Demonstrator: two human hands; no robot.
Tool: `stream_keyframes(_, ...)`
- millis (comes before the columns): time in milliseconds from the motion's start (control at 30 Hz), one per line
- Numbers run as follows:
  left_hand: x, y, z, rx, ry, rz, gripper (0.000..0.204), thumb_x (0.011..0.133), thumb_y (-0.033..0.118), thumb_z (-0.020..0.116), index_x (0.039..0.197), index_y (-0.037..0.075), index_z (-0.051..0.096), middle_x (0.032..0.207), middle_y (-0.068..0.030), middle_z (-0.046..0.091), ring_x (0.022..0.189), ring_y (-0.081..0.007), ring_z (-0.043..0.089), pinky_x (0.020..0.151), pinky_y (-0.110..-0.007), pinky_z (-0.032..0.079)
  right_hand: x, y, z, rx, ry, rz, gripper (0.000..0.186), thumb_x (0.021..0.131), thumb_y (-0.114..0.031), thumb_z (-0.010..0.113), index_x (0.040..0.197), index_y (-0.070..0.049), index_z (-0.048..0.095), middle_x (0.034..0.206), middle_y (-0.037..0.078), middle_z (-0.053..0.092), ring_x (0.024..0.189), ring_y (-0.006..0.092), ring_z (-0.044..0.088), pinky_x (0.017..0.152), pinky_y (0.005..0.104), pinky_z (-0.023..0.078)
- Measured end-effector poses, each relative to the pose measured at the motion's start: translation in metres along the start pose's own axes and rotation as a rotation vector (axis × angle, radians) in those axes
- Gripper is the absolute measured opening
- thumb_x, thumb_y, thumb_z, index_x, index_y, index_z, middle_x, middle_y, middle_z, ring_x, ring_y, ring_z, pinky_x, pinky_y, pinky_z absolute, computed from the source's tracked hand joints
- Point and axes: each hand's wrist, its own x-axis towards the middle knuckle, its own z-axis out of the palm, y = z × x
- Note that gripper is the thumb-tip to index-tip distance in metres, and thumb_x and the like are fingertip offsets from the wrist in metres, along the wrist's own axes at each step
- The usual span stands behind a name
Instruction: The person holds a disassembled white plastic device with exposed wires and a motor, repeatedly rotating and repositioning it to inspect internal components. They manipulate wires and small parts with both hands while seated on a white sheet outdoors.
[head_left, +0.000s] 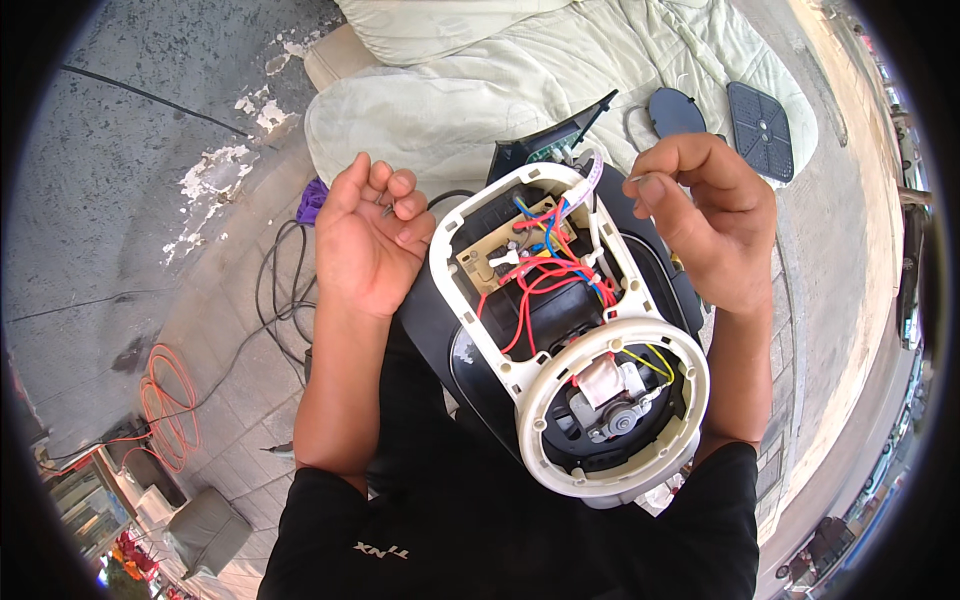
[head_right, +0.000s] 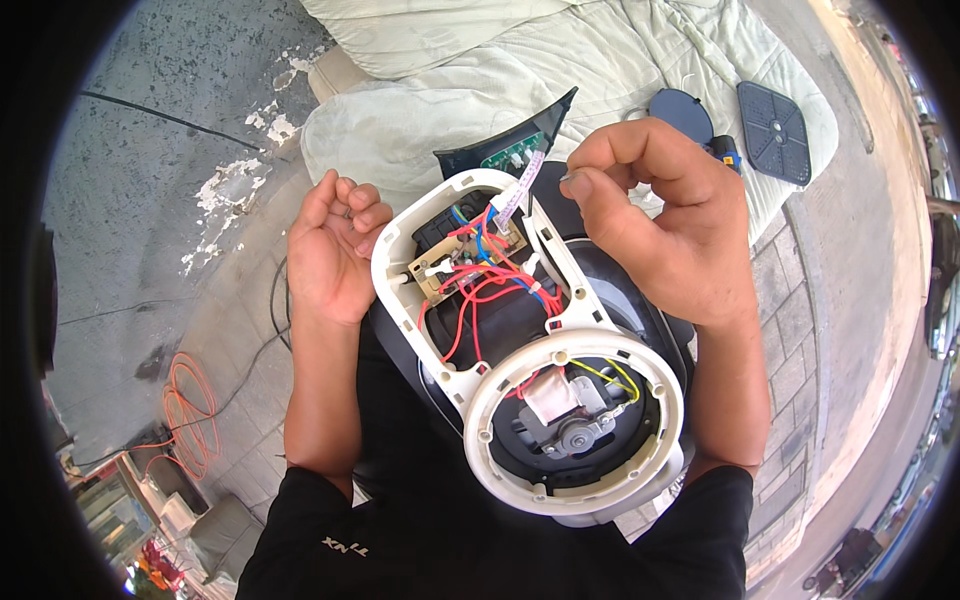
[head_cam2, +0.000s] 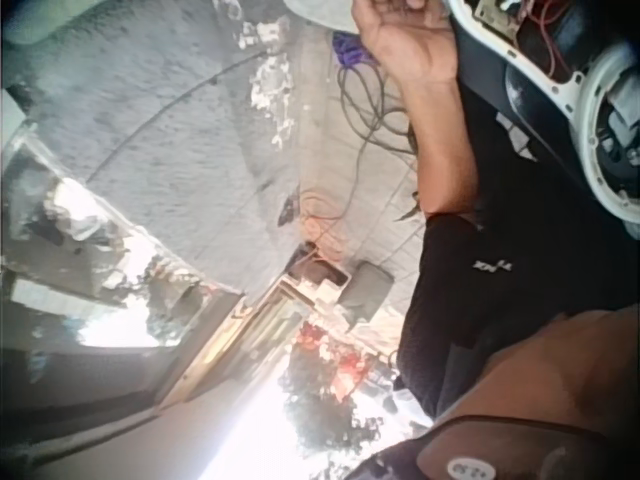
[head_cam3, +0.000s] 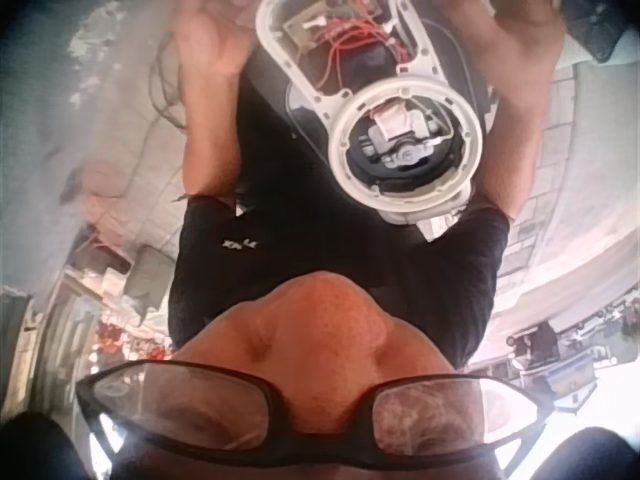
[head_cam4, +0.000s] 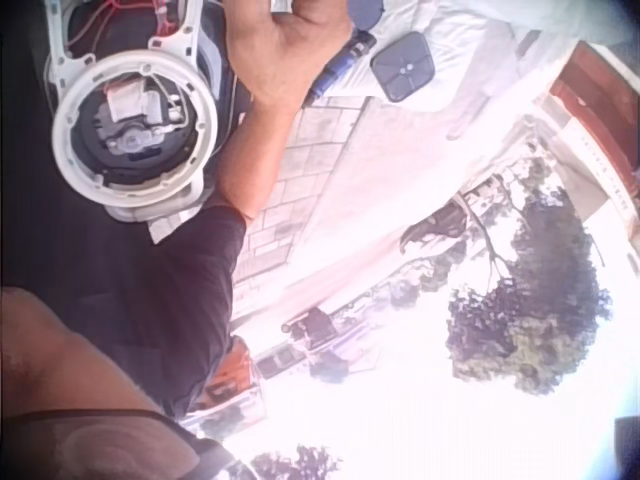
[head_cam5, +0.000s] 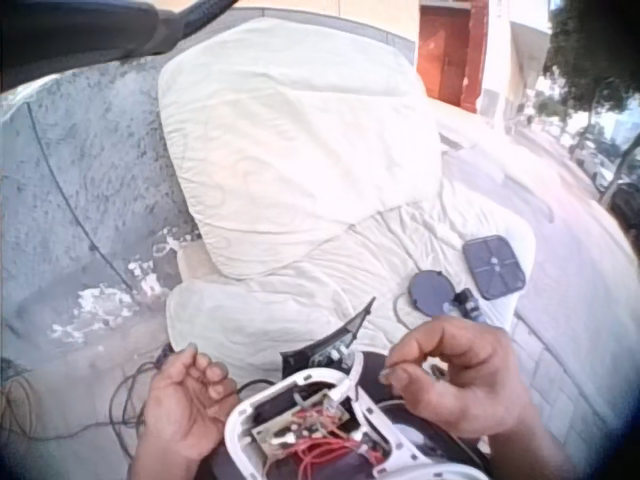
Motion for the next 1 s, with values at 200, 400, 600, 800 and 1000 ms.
stream_keyframes(200, 0.0, 0.001, -0.001, -0.008, 0.018, 0.014, 0.026, 0.107, 0.031, 0.058, 0.092, 0.01, 0.061, 0.086, -0.0054, 0.06, 0.072, -0.0167, 0.053, 0.058, -0.029, 0.04, -0.004, 0.002, 0.003, 0.098, -0.028, 0.104, 0.009, 0.1, -0.006, 0.066, 0.105, 0.003, 0.067, 0.097, 0.007, 0.074, 0.086, 0.0101, 0.068, 0.075, 0.0247, 0.056)
stream_keyframes(400, 0.0, 0.001, 0.0, -0.026, 0.014, 0.012, 0.027, 0.107, 0.031, 0.057, 0.092, 0.009, 0.061, 0.086, -0.006, 0.06, 0.072, -0.0174, 0.053, 0.058, -0.03, 0.04, -0.006, 0.01, -0.002, 0.135, -0.062, 0.107, 0.012, 0.102, -0.004, 0.064, 0.108, 0.005, 0.065, 0.102, 0.011, 0.075, 0.088, 0.0116, 0.069, 0.079, 0.0265, 0.058)
stream_keyframes(600, 0.0, 0.002, -0.002, -0.04, 0.019, 0.004, 0.027, 0.107, 0.03, 0.057, 0.092, 0.009, 0.061, 0.086, -0.0061, 0.06, 0.071, -0.0172, 0.054, 0.058, -0.029, 0.04, -0.006, 0.012, 0.001, 0.177, -0.06, 0.113, 0.011, 0.103, -0.003, 0.063, 0.109, 0.006, 0.064, 0.102, 0.012, 0.075, 0.088, 0.0121, 0.07, 0.081, 0.0266, 0.059)
stream_keyframes(800, 0.0, 0.002, -0.001, -0.033, 0.043, 0.015, 0.028, 0.107, 0.031, 0.057, 0.09, 0.009, 0.062, 0.085, -0.0061, 0.061, 0.071, -0.0169, 0.054, 0.058, -0.029, 0.04, -0.006, 0.016, 0.001, 0.134, -0.051, 0.103, 0.012, 0.104, -0.006, 0.063, 0.108, 0.005, 0.064, 0.101, 0.013, 0.077, 0.085, 0.0124, 0.071, 0.079, 0.0271, 0.059)
stream_keyframes(1000, 0.001, 0.003, 0.0, -0.034, 0.042, 0.013, 0.028, 0.107, 0.031, 0.057, 0.091, 0.008, 0.062, 0.085, -0.0064, 0.061, 0.071, -0.0169, 0.054, 0.057, -0.029, 0.04, -0.006, 0.014, 0.002, 0.118, -0.025, 0.095, 0.012, 0.105, -0.009, 0.062, 0.107, 0.004, 0.064, 0.1, 0.013, 0.078, 0.083, 0.0129, 0.072, 0.076, 0.0271, 0.058)
